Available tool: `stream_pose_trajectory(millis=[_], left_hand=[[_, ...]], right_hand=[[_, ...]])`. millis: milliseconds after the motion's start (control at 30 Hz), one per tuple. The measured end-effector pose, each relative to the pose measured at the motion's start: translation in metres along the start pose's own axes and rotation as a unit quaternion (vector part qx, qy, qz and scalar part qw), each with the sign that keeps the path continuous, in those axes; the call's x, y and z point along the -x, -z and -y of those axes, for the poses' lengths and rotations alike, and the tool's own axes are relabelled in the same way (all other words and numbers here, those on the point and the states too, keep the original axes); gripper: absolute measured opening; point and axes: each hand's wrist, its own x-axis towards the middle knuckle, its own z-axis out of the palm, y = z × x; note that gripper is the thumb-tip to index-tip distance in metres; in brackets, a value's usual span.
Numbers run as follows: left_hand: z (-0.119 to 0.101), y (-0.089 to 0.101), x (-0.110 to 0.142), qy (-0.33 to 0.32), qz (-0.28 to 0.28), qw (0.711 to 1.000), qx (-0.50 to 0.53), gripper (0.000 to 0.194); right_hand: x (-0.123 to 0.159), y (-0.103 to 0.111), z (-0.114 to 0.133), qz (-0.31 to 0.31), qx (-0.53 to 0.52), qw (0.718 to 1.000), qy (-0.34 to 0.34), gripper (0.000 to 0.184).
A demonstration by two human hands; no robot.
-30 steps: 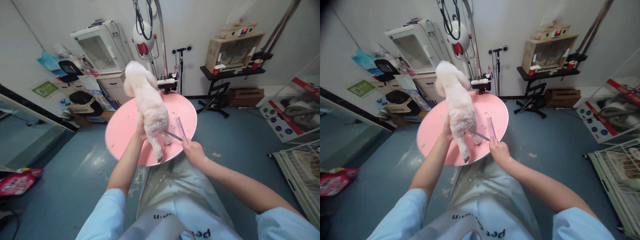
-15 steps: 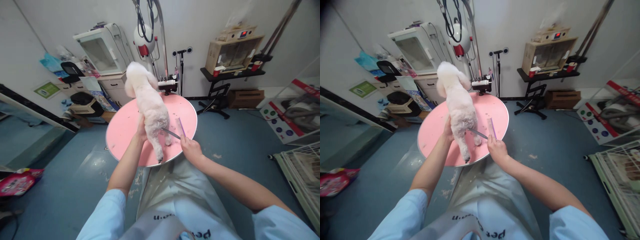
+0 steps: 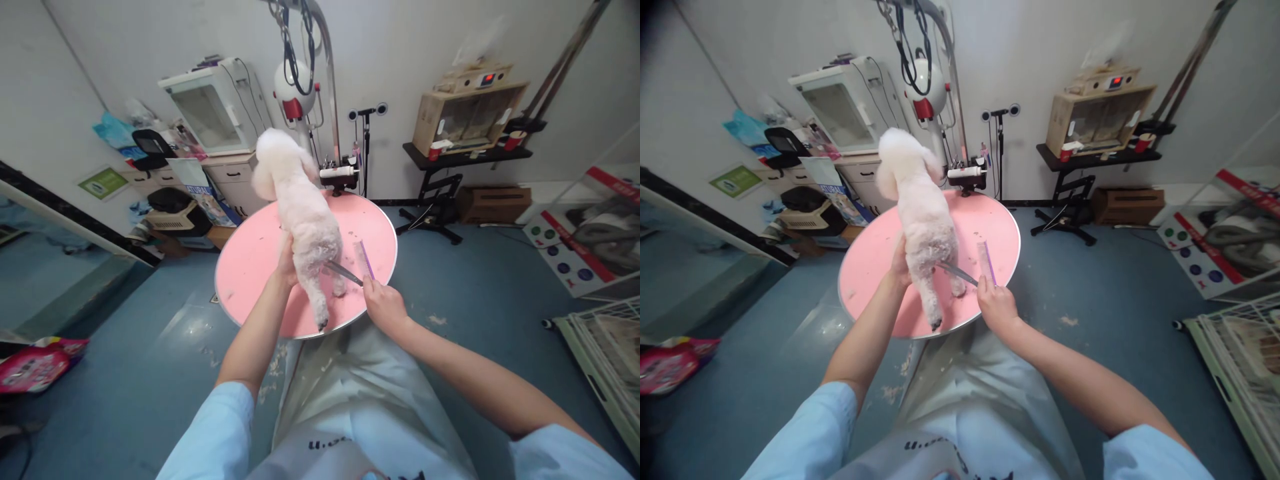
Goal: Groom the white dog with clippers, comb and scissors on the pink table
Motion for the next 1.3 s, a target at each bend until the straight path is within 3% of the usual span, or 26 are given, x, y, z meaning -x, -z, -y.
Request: stream_pose_trajectory(millis=[300,600,1300], left_hand=[[0.002,0.007,-0.004,-0.043,0.01,0.999,-0.006,0.066],[0.004,0.016,-0.012,-0.081,-0.006,0.997,-0.016,0.06],[0.001,0.027,-0.015,-0.071,0.004,0.996,-0.044,0.065]], right_hand=[[0.001,0.01,0.008,0.011,-0.005,1.0,-0.001,0.045],[-0.008,0.037,0.02,0.046,-0.055,0.997,-0.016,0.048],[-0.014,0.051,0.015,0.075,-0.087,0.993,-0.029,0.047]])
